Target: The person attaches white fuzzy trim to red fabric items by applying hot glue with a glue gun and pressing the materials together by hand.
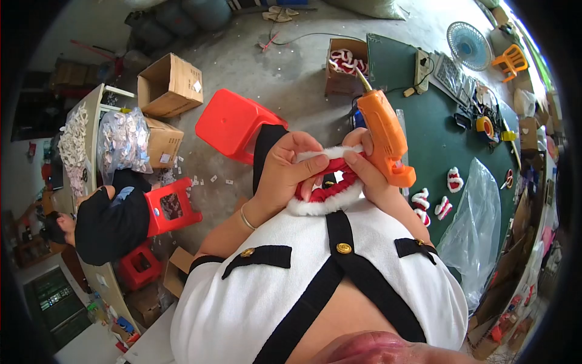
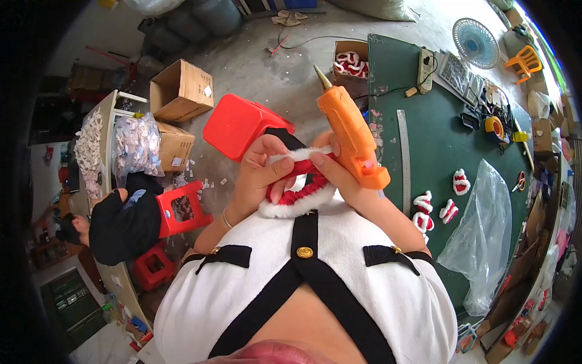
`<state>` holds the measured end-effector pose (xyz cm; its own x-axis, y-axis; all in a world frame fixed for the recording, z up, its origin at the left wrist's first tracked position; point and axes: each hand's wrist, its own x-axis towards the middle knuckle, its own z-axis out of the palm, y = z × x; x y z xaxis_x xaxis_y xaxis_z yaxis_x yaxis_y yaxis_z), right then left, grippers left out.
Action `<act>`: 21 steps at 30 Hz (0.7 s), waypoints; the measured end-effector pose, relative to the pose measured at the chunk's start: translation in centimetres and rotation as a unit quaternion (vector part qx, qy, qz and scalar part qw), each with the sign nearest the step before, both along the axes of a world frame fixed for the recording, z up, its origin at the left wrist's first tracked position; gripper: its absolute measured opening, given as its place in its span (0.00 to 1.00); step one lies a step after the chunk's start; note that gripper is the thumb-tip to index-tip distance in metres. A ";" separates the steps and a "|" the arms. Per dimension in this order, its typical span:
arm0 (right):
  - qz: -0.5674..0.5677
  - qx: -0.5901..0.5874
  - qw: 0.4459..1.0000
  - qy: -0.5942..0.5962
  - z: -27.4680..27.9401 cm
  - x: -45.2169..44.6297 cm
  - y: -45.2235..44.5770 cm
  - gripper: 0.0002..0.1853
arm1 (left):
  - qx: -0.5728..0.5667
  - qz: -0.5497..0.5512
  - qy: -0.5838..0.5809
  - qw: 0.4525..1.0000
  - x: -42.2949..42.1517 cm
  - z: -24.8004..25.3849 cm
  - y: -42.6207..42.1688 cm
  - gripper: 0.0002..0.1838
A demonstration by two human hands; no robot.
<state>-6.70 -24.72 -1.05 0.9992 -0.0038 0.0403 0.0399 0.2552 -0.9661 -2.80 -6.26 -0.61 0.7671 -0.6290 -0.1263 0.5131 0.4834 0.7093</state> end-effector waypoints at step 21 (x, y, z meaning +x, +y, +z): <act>0.054 0.071 0.995 0.034 -0.4 0.3 0.9 0.13 | 0.017 0.005 0.043 0.999 0.9 0.2 -1.3 0.14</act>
